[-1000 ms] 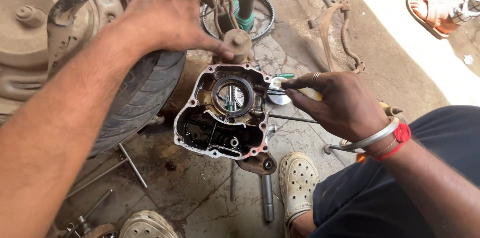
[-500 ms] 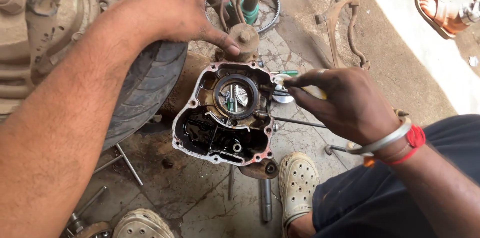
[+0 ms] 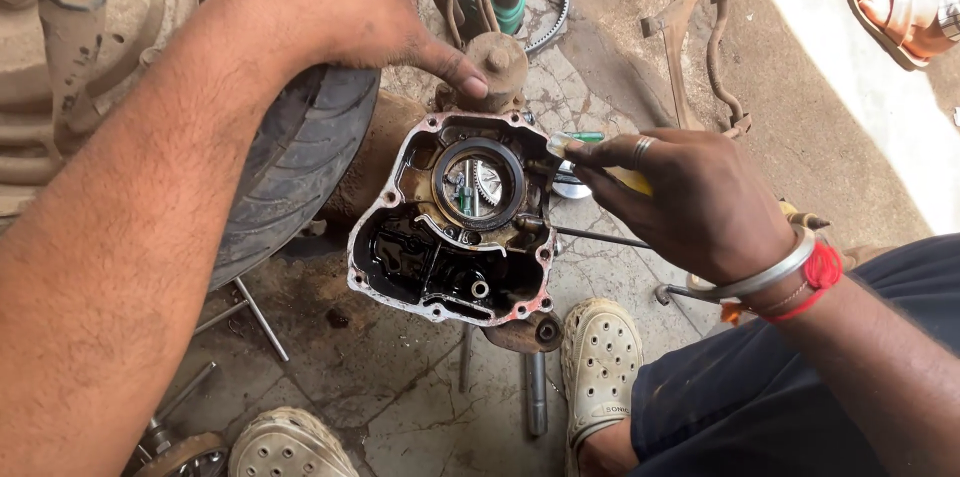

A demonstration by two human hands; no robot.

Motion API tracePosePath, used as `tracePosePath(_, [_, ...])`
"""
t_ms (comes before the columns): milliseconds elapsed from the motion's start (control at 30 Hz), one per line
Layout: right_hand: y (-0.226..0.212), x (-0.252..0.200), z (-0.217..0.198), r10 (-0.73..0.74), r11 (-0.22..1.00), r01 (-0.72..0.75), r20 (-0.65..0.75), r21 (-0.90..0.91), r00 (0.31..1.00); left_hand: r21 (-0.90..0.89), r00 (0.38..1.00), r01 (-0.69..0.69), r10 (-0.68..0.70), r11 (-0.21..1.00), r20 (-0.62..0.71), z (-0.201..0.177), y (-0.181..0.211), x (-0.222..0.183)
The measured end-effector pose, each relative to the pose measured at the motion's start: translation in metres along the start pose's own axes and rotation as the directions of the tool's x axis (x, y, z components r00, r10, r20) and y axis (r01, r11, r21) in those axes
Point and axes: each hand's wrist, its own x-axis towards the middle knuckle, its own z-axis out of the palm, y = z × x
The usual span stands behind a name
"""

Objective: The person cleans a metal engine casing by scraping the edges with a small yellow tool and wiping the interior surfaces with a cloth.

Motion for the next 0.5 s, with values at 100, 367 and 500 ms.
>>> tracePosePath(100, [-0.005, 0.003, -0.006, 0.061, 0.996, -0.058, 0.044, -0.071, 0.997, 0.011, 1.0, 0.006, -0.006, 1.0, -0.024, -0.006, 0.001, 0.0])
tracePosePath(367, [-0.002, -0.004, -0.008, -0.023, 0.996, 0.023, 0.007, -0.09, 1.0, 0.002, 0.996, 0.049, -0.049, 0.999, 0.072, -0.012, 0.005, -0.002])
tracePosePath(500, [-0.002, -0.004, -0.001, 0.095, 0.992, -0.09, 0.064, -0.09, 0.993, -0.018, 0.998, 0.03, -0.029, 0.999, 0.063, -0.01, 0.003, 0.0])
